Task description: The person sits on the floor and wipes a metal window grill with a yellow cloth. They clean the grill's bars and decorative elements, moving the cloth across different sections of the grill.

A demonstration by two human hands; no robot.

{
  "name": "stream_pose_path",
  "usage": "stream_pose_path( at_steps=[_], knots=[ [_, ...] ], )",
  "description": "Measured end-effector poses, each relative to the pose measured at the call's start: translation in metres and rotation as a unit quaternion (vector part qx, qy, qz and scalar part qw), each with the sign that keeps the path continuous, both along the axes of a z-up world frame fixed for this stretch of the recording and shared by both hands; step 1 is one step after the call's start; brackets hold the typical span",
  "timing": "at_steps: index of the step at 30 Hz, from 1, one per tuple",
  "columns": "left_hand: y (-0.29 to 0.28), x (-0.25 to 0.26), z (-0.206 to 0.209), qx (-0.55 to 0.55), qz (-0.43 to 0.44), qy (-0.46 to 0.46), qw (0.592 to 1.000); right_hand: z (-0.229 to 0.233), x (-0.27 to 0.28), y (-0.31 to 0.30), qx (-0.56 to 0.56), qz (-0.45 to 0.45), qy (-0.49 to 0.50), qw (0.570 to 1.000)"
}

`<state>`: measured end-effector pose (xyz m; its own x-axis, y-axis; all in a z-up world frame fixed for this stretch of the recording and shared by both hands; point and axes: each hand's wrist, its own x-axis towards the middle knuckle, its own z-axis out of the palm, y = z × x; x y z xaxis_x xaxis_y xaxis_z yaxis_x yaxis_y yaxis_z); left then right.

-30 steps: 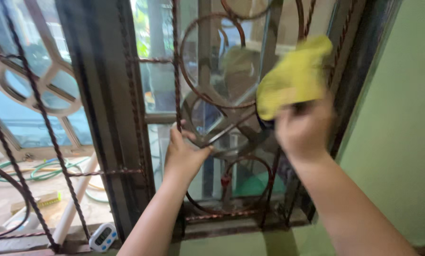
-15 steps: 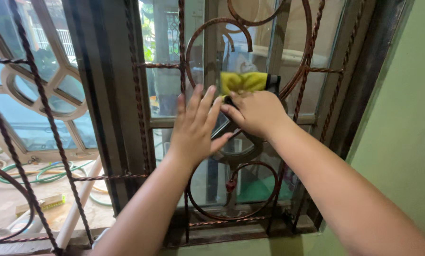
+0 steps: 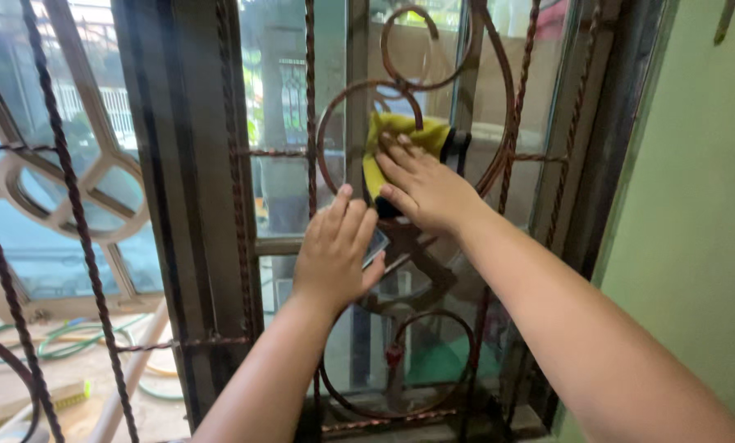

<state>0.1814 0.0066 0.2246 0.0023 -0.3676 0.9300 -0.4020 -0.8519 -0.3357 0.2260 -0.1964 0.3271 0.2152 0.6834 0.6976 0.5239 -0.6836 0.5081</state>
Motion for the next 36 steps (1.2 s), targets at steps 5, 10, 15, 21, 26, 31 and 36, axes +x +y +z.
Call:
stream_pose_path(
  at_steps=[5,10,15,21,26,31,36],
  knots=[
    [0.002,0.005,-0.006,0.001,0.018,-0.001,1.0,-0.019,-0.031,0.0,-0.025,-0.05,-0.004,0.998],
    [0.002,0.006,-0.009,0.002,0.027,0.005,1.0,-0.022,-0.047,0.01,-0.03,-0.191,0.139,0.971],
    [0.004,0.003,-0.011,0.006,0.047,0.003,0.999,-0.021,-0.033,0.002,-0.053,-0.186,0.121,0.974],
    [0.002,-0.001,-0.007,0.0,0.01,-0.004,1.0,-0.012,-0.01,-0.015,-0.005,0.001,-0.036,0.999],
    [0.001,-0.003,-0.003,0.001,0.007,0.009,1.0,0.002,-0.01,-0.012,-0.007,-0.004,-0.077,0.997],
    [0.003,0.003,-0.007,0.004,0.028,-0.007,1.0,-0.011,-0.03,-0.004,-0.052,-0.035,-0.009,0.998],
    [0.007,0.008,-0.011,0.016,0.032,0.002,0.999,-0.018,-0.025,-0.009,-0.065,-0.132,0.099,0.984]
  ],
)
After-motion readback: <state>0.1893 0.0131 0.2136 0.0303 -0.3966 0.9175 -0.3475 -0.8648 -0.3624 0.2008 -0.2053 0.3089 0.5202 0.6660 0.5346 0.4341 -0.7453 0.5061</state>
